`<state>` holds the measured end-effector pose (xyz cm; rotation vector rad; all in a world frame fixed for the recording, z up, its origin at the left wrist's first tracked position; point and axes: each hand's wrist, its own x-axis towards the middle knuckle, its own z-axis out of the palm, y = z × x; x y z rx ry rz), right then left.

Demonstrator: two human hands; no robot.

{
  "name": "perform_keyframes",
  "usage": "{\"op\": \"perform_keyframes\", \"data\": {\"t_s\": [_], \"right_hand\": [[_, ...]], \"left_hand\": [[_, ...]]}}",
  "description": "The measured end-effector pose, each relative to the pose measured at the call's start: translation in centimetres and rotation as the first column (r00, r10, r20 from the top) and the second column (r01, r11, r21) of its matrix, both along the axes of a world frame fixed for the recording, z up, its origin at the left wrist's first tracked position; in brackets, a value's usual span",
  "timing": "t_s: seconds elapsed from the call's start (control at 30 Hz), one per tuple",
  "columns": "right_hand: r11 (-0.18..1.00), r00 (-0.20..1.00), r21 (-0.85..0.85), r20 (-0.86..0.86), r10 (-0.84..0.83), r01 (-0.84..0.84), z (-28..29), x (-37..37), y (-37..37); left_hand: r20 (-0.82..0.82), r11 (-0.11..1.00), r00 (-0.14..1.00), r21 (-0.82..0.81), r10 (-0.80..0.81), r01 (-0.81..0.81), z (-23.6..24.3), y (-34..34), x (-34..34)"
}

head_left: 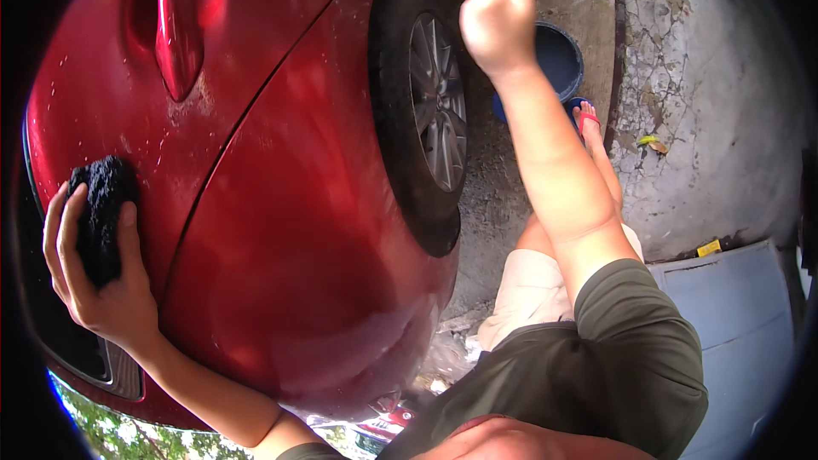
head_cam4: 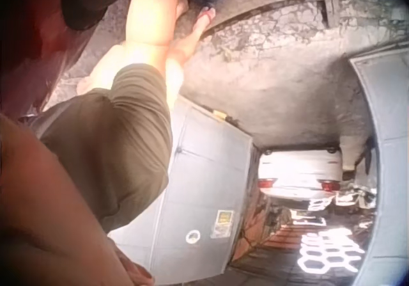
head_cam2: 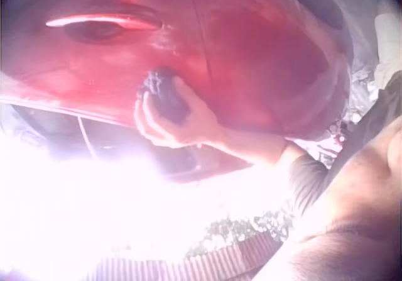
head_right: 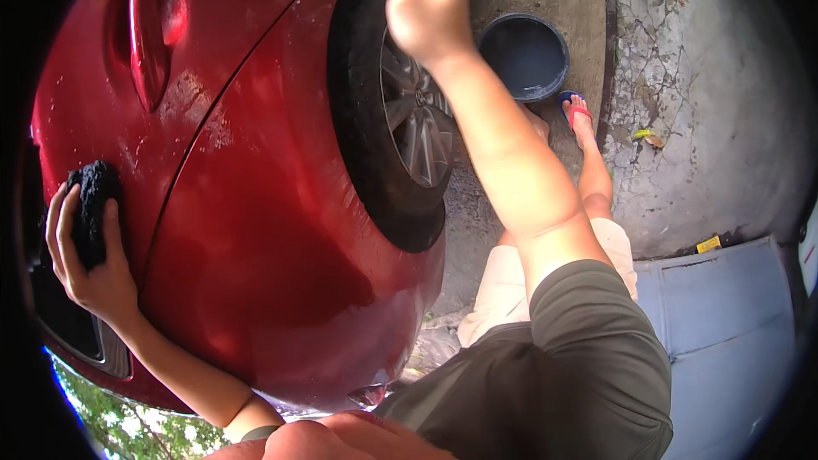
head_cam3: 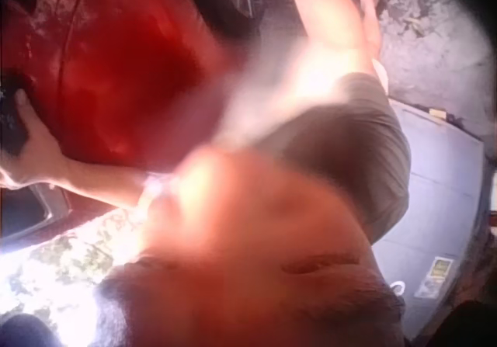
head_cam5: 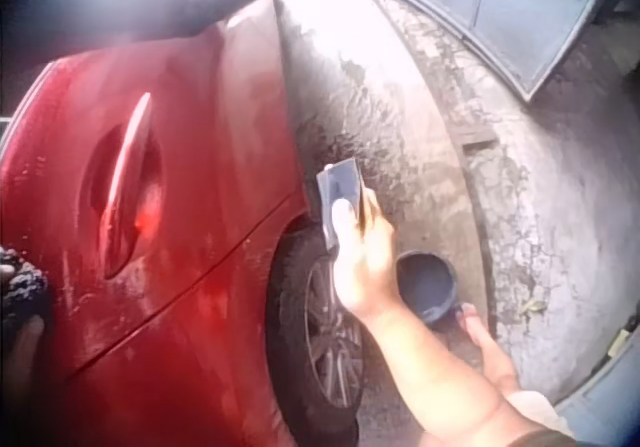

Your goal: The person is wet sanding the side panel of a red car. They use a black cloth to wipe the surface and a sanding block to scrub the panel, frequently dipping both tools into a bucket of water.

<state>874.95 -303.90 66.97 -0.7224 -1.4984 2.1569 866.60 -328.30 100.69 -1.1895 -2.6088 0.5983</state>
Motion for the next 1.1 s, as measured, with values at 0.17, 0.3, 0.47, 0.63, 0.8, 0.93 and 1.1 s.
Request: {"op": "perform_keyframes", "data": {"t_s": [0.17,0.3,0.47,0.63,0.8,0.93,1.1], "right_hand": [[0.722,0.929,-0.674,-0.35,-0.124,-0.157,-1.3,2.9,-2.9],[0.677,0.92,-0.642,-0.365,0.142,-0.359,-1.7,3.5,-4.0],[0.734,0.868,-0.464,-0.286,0.406,-0.496,-1.8,2.2,-5.8],[0.665,0.915,-0.632,-0.222,0.336,-0.397,-1.5,2.2,-6.0],[0.603,0.98,-0.774,-0.18,0.082,-0.193,-2.0,3.5,-6.1],[0.581,0.972,-0.804,-0.218,-0.086,-0.129,-0.5,2.2,-6.4],[0.676,0.887,-0.573,-0.299,0.353,-0.463,1.3,1.6,-7.9]], "left_hand": [[-0.022,1.0,1.0,-0.024,-0.015,0.015,-0.4,0.5,-0.3],[-0.033,1.0,0.999,-0.023,0.008,-0.009,-0.4,0.2,-0.1],[-0.017,1.0,1.0,-0.018,-0.014,0.013,-0.5,0.3,-0.2],[0.017,1.0,1.0,0.022,-0.003,0.002,-0.4,0.2,-0.2],[-0.052,0.999,0.999,-0.043,0.002,-0.004,-0.3,0.5,0.1],[-0.013,1.0,1.0,0.001,-0.005,0.005,-0.4,0.6,0.0],[-0.003,1.0,1.0,0.008,0.008,-0.008,-0.4,0.3,0.0]]}}
